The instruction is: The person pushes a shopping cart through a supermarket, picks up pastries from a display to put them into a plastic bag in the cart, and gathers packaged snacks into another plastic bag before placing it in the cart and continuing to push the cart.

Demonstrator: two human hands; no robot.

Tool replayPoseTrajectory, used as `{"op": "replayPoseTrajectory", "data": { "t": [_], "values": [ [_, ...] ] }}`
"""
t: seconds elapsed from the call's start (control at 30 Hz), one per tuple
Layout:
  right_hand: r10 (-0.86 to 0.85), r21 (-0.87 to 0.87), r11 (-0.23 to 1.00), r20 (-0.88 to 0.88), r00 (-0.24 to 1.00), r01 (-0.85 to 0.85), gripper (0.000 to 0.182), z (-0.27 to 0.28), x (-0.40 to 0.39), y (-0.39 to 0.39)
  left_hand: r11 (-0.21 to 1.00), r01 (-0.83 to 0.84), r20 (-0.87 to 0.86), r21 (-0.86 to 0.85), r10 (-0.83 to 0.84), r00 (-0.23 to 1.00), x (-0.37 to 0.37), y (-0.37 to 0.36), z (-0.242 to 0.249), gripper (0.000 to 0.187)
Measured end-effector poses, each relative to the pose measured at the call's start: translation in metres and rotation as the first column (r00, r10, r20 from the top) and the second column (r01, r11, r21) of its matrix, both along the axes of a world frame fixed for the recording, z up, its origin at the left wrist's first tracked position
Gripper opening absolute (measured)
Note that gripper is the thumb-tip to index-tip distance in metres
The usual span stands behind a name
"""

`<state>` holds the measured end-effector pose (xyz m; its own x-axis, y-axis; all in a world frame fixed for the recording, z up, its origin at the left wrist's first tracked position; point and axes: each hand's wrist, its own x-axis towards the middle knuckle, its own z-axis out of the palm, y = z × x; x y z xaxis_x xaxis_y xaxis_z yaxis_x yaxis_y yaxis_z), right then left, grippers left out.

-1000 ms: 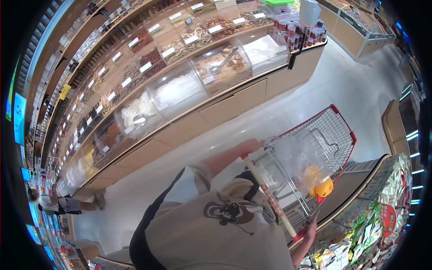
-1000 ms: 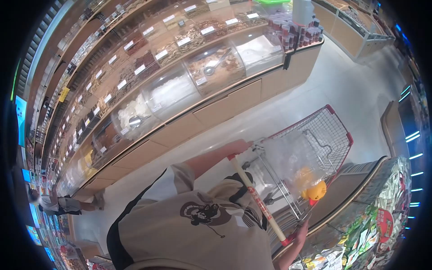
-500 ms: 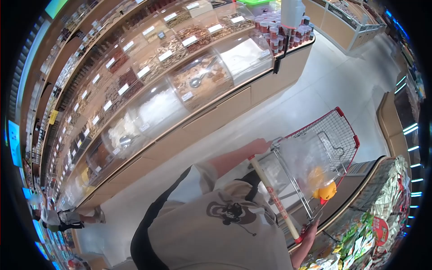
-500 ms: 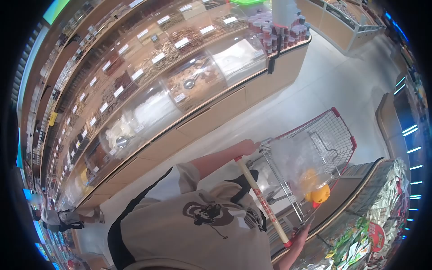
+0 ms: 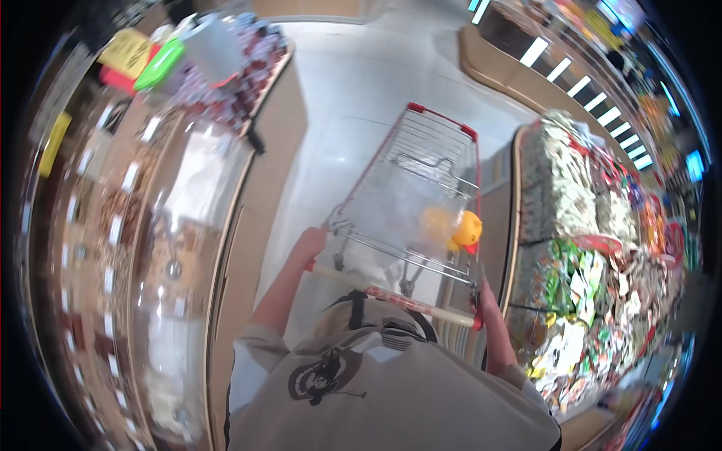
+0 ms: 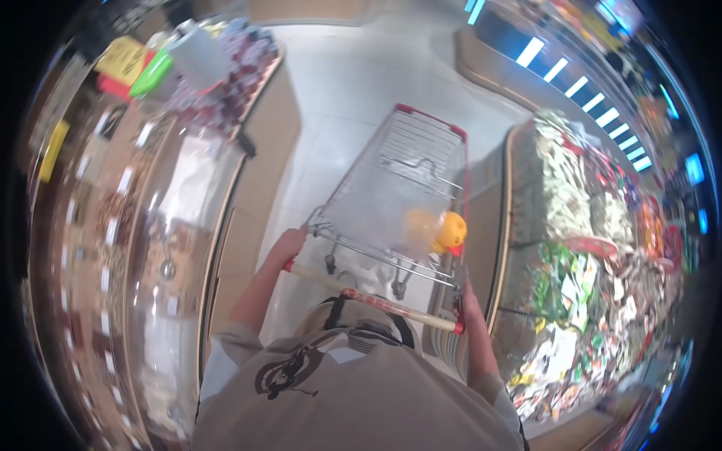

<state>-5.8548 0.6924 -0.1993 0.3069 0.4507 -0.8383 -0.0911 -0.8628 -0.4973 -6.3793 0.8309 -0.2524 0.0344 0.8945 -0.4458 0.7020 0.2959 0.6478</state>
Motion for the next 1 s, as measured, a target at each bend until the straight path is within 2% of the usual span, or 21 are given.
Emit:
{"op": "replayPoseTrajectory", "data": {
  "t": [0.07,0.13,0.2,0.27,0.37,0.47,0.6,0.63,0.77,0.83,0.9,1.0],
  "values": [
    [0.02,0.018,1.0,0.042,0.999,-0.02,0.066,0.005,-0.011,0.013,0.997,-0.047,0.04,-0.06,0.05,0.998,-0.001,0.023,0.012,0.064],
    [-0.016,0.038,0.999,0.029,0.999,0.015,0.066,0.006,-0.014,0.025,0.994,0.018,0.012,-0.112,-0.016,1.0,0.005,0.043,0.028,0.057],
    [-0.027,0.052,0.998,0.04,0.999,0.025,0.065,-0.001,-0.017,0.041,0.994,0.081,-0.067,-0.076,-0.086,0.994,-0.005,0.064,0.012,0.057],
    [-0.043,0.047,0.998,0.087,0.995,0.039,0.063,-0.008,-0.017,0.058,0.982,0.183,-0.182,0.042,-0.172,0.968,-0.016,0.105,-0.048,0.061],
    [0.01,0.08,0.997,0.083,0.997,-0.016,0.059,0.006,-0.023,0.081,0.993,-0.059,-0.03,-0.101,0.056,0.998,-0.001,0.134,-0.009,0.068],
    [0.007,0.096,0.995,0.05,0.999,-0.012,0.055,0.0,-0.021,0.106,0.99,-0.06,-0.041,-0.126,0.055,0.998,0.008,0.172,0.003,0.067],
    [-0.09,0.083,0.992,-0.004,0.996,0.09,0.056,0.008,-0.024,0.146,0.988,-0.004,-0.027,-0.156,0.0,1.0,0.021,0.222,0.022,0.065],
    [-0.098,0.092,0.991,-0.011,0.995,0.099,0.055,0.01,-0.023,0.157,0.981,-0.035,0.054,-0.189,0.046,0.997,0.023,0.235,0.02,0.062],
    [-0.162,0.103,0.981,-0.059,0.985,0.167,0.056,0.026,-0.022,0.203,0.982,0.049,0.052,-0.181,-0.041,0.998,0.035,0.292,0.016,0.059],
    [-0.177,0.12,0.975,-0.082,0.981,0.186,0.055,0.011,-0.012,0.223,0.98,0.072,0.063,-0.188,-0.061,0.996,0.041,0.315,0.019,0.059],
    [-0.184,0.113,0.974,-0.09,0.979,0.194,0.055,0.001,0.001,0.245,0.97,0.182,-0.01,-0.162,-0.186,0.982,0.046,0.343,0.012,0.041],
    [-0.2,0.085,0.975,-0.069,0.977,0.206,0.057,-0.004,0.009,0.277,0.937,0.288,-0.075,-0.196,-0.307,0.949,0.049,0.387,0.002,0.037]
  ]
}}
